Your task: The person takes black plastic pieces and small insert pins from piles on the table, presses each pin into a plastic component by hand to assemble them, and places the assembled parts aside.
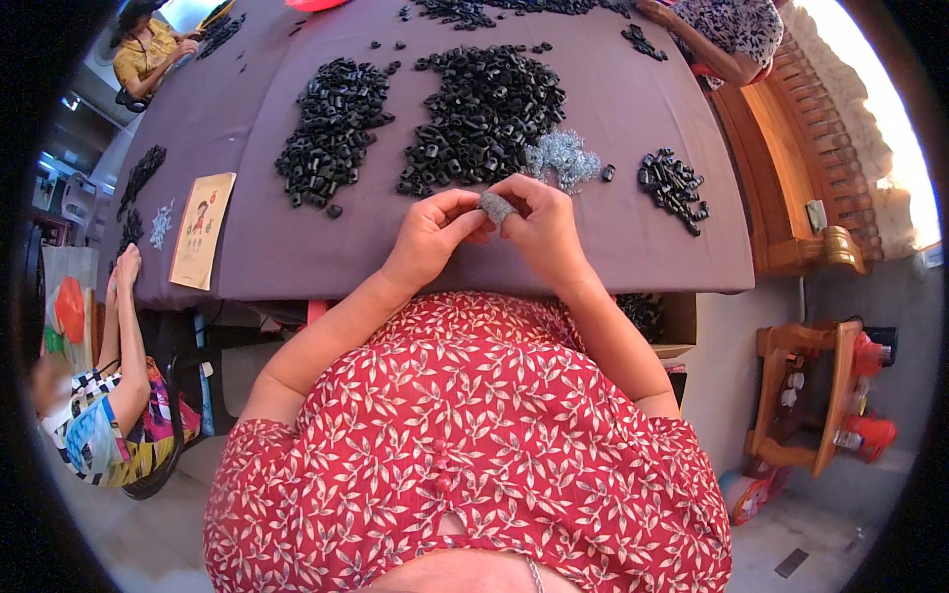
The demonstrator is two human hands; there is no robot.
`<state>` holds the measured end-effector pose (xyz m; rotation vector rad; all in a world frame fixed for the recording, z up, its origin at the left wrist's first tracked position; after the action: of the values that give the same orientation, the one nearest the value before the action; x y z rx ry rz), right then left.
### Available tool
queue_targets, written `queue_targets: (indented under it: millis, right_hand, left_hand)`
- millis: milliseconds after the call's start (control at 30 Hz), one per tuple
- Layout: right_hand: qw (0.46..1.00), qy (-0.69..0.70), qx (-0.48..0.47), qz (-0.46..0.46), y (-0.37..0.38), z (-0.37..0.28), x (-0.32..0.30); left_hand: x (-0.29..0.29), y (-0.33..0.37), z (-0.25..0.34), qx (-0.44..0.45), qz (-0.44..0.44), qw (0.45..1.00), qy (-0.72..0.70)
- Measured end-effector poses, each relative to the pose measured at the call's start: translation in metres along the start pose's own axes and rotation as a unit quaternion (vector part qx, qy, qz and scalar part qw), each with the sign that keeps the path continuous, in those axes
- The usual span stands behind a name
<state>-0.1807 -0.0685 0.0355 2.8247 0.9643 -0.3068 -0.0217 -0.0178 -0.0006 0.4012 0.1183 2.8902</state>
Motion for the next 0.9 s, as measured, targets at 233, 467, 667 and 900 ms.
queue_targets:
  millis: [233,467,667,900]
  right_hand:
    - [0.99,-0.12,-0.072,0.021,0.0,0.0,0.005]
    - [0.984,-0.15,-0.089,0.031,0.0,-0.002,0.005]
    - [0.973,-0.195,-0.122,0.031,-0.002,-0.008,0.007]
    - [0.974,-0.207,-0.091,0.005,-0.001,-0.019,0.01]
  left_hand:
    - [-0.008,0.001,-0.003,0.013,0.017,0.999,-0.029]
    - [-0.008,0.002,-0.005,-0.001,0.02,0.999,-0.034]
    - [-0.01,0.003,-0.006,-0.003,0.019,0.999,-0.045]
    - [-0.014,0.006,-0.003,-0.041,0.038,0.984,-0.167]
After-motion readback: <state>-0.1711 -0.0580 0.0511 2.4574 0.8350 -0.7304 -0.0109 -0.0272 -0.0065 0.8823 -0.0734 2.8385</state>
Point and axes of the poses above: each hand's wrist, its own y-axis towards the middle knuckle, its own x-axis out of the palm, z = x × y, the point moved 1 cm from there along y, towards the middle knuckle, and after that the axes turned 10 degrees about -z, right-handed, at the moved point
